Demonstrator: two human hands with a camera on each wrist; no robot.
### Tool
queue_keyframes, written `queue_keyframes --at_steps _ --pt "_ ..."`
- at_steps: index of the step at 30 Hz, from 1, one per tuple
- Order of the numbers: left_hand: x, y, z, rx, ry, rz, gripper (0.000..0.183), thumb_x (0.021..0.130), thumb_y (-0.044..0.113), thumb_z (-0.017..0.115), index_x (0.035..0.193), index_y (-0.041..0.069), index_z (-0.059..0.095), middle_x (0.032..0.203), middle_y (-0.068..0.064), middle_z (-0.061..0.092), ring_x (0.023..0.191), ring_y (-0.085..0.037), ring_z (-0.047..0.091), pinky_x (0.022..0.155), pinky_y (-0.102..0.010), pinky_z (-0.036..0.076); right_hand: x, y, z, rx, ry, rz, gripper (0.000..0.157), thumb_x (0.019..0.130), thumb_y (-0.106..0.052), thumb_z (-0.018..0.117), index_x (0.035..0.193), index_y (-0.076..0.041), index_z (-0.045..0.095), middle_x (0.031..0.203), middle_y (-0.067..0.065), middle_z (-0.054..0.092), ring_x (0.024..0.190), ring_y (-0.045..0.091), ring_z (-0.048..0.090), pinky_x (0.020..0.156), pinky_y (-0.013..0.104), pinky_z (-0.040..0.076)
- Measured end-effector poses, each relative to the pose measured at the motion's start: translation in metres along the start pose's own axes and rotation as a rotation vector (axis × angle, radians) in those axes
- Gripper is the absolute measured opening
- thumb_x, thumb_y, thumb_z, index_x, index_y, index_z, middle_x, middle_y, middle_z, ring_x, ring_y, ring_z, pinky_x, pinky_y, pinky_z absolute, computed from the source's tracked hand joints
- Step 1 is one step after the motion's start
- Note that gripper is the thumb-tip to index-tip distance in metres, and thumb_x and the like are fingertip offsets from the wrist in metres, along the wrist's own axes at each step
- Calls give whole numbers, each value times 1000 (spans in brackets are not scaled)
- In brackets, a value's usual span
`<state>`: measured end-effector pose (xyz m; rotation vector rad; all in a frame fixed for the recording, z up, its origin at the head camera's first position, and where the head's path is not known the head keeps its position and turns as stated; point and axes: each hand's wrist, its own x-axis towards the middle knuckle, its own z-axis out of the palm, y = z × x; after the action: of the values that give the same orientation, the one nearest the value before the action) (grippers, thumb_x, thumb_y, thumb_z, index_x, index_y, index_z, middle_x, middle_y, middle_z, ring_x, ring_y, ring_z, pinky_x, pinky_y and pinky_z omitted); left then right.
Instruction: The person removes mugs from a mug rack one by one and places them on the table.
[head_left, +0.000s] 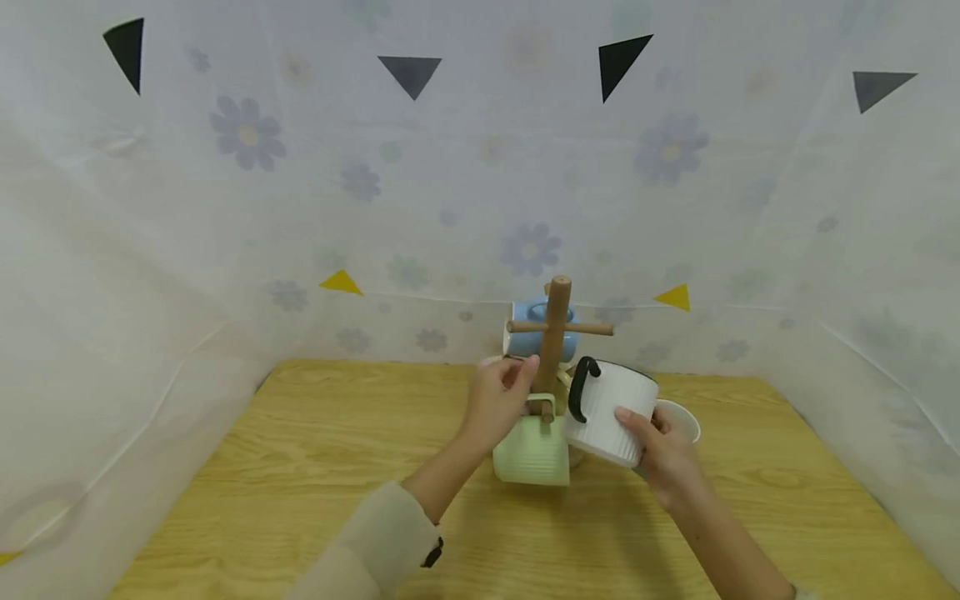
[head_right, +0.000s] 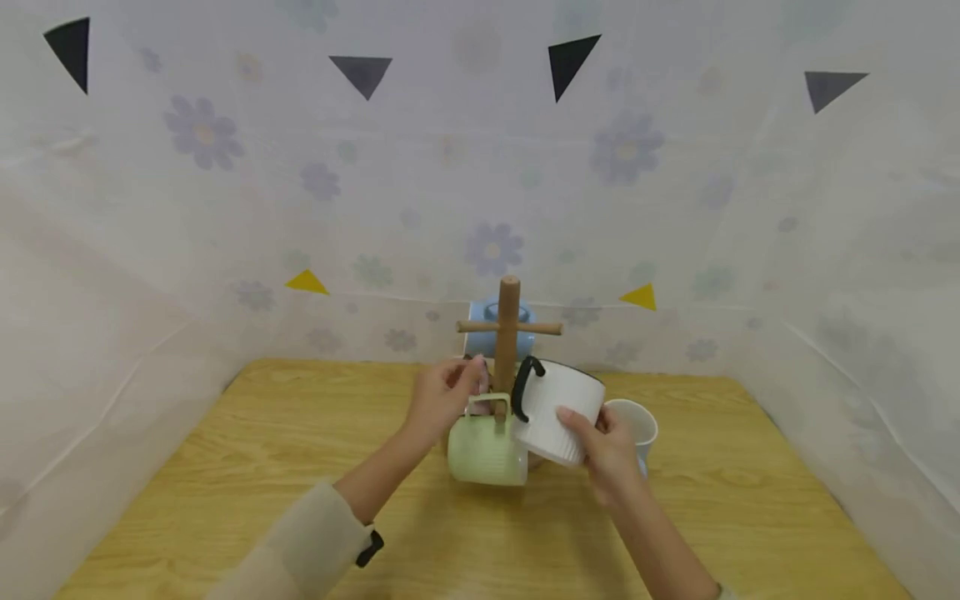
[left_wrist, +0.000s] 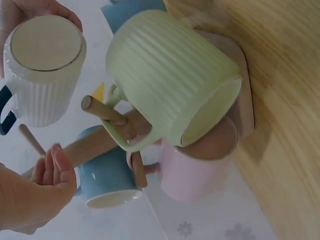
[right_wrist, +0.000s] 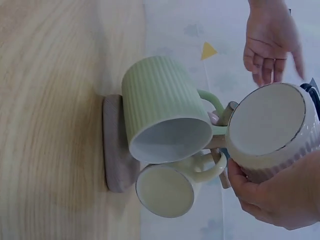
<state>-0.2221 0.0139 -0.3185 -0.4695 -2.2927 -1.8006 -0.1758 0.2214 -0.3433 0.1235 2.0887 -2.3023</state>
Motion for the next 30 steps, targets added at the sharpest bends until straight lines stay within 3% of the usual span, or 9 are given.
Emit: queue_keyframes --at_steps 6,9,13,17,21,24,30 --pt "-17 11 4 -205 -154 -225 55 95 40 48 84 -10 67 78 -18 70 60 -6 60 61 -27 52 -4 9 10 -69 11 -59 60 90 -12 55 138 4 24 104 -10 51 91 1 56 78 20 51" --pt "-23 16 5 -283 -209 -270 55 94 40 50 87 -12 67 78 -16 70 60 -5 61 63 -26 54 -6 11 14 -120 1 -109 58 87 -8 58 135 6 28 103 -9 53 91 2 57 76 21 51" --pt "-31 20 2 -368 -256 -278 54 95 36 50 89 -15 65 71 -9 69 59 -4 61 64 -24 54 -9 12 20 -178 -35 -152 61 85 -6 62 135 5 30 107 -4 53 92 4 57 76 23 52" --pt "-38 23 -2 -434 -238 -337 54 96 35 49 88 -17 63 61 4 62 57 -4 58 62 -21 52 -12 13 26 -204 -56 -167 65 83 -4 64 138 2 30 114 2 51 94 4 57 76 25 52" --pt "-43 26 -7 -476 -220 -392 49 96 30 48 88 -16 61 59 7 60 57 -3 58 61 -19 50 -12 15 31 -208 -75 -198 69 80 -2 67 138 1 30 115 4 50 95 5 56 77 25 52" --pt "-50 27 -11 -478 -179 -385 42 96 25 49 88 -15 61 61 7 60 58 -3 59 62 -19 51 -11 17 33 -198 -135 -240 71 78 -1 68 138 3 30 113 1 52 95 6 57 77 25 52" --pt "-65 24 -13 -485 -18 -322 40 93 16 53 86 -23 60 60 6 62 57 -3 62 61 -19 52 -2 19 36 -229 -335 -335 67 80 -5 69 135 7 31 116 1 53 99 7 59 81 26 52"
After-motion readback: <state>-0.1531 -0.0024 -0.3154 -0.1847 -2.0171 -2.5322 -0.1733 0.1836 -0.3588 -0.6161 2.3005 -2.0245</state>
